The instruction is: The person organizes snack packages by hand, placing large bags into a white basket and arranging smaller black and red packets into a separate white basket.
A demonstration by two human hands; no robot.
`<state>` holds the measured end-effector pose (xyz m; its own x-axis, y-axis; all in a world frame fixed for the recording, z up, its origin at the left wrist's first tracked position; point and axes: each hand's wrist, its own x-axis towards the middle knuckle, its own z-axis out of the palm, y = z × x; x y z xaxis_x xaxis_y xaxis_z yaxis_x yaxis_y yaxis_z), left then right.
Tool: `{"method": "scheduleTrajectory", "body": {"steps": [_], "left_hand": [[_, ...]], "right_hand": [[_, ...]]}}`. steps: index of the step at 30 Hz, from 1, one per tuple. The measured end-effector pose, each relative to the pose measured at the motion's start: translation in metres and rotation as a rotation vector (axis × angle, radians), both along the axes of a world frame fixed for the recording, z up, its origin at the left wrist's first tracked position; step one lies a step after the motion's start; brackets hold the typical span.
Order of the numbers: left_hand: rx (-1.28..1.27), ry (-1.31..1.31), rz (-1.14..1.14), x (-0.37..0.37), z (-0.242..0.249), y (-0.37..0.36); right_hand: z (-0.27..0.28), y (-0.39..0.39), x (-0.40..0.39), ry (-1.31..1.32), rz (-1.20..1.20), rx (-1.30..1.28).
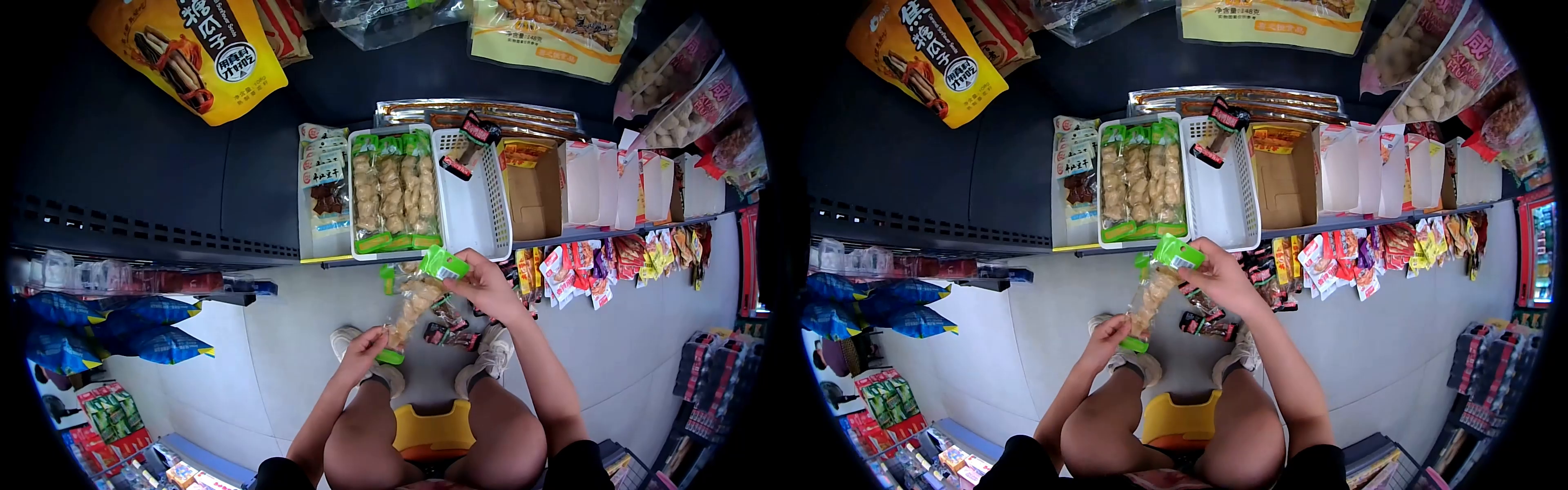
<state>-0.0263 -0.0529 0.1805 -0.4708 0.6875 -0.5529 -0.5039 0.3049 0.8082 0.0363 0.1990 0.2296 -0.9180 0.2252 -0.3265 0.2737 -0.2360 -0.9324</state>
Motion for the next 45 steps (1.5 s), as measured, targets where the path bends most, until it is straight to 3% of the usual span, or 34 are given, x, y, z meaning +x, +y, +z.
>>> {"method": "scheduleTrajectory", "body": {"steps": [4,6,10,12,15,16,17,18,20,22,24,25,27,33,37,39,40,42,43,45], "left_hand": [[0.007,0.012,0.027,-0.003,0.009,0.002],[0.08,-0.035,-0.068,-0.004,0.009,0.002],[0.093,-0.155,-0.137,-0.008,0.009,0.003],[0.265,-0.237,-0.177,-0.007,0.012,0.008],[0.15,-0.31,-0.217,-0.011,0.019,0.012],[0.148,-0.311,-0.219,-0.011,0.015,0.01],[0.252,-0.441,-0.079,-0.01,0.008,0.006],[0.356,-0.568,0.064,-0.01,0.001,0.003],[0.36,-0.54,0.031,-0.008,-0.009,-0.002],[0.364,-0.511,0.0,-0.007,-0.001,0.002],[0.331,-0.214,-0.135,-0.004,0.013,0.011],[0.267,-0.234,-0.088,-0.003,0.017,0.015],[0.212,-0.181,-0.104,-0.004,0.023,0.017],[0.147,0.012,-0.198,0.0,0.005,0.012],[0.127,0.026,-0.169,0.002,0.006,0.013],[0.131,0.018,-0.166,0.002,0.004,0.015],[0.14,0.013,-0.164,0.002,0.002,0.016],[0.152,0.026,-0.166,0.003,-0.001,0.017],[0.165,0.043,-0.168,0.003,-0.003,0.017],[0.177,0.025,-0.142,0.003,-0.002,0.022]], "right_hand": [[-0.002,-0.004,-0.009,0.027,-0.062,0.208],[-0.001,-0.004,-0.013,0.043,-0.085,0.259],[0.002,-0.001,-0.015,0.068,-0.076,0.127],[-0.004,-0.003,-0.018,0.073,-0.073,0.046],[-0.017,-0.004,-0.021,0.304,-0.114,-0.021],[-0.018,-0.002,-0.019,0.292,-0.114,0.136],[-0.019,-0.001,-0.018,0.278,-0.113,0.292],[-0.017,-0.002,-0.017,0.277,-0.116,0.291],[-0.012,-0.003,-0.014,0.194,-0.276,0.468],[-0.02,-0.003,-0.013,0.159,-0.346,0.338],[-0.023,-0.005,-0.012,0.301,-0.37,0.065],[-0.021,-0.007,-0.012,0.302,-0.371,0.065],[-0.015,-0.012,-0.011,0.088,-0.412,-0.404],[-0.013,-0.009,-0.007,0.188,-0.332,-0.657],[-0.013,-0.009,-0.004,0.171,-0.304,-0.68],[-0.021,-0.007,-0.003,0.064,-0.26,-0.435],[-0.022,-0.01,-0.006,0.059,-0.26,-0.436],[-0.023,-0.019,-0.013,0.262,-0.229,-0.035],[-0.021,-0.022,-0.015,0.258,-0.227,-0.037],[-0.018,-0.024,-0.021,0.244,-0.243,-0.305]]}}
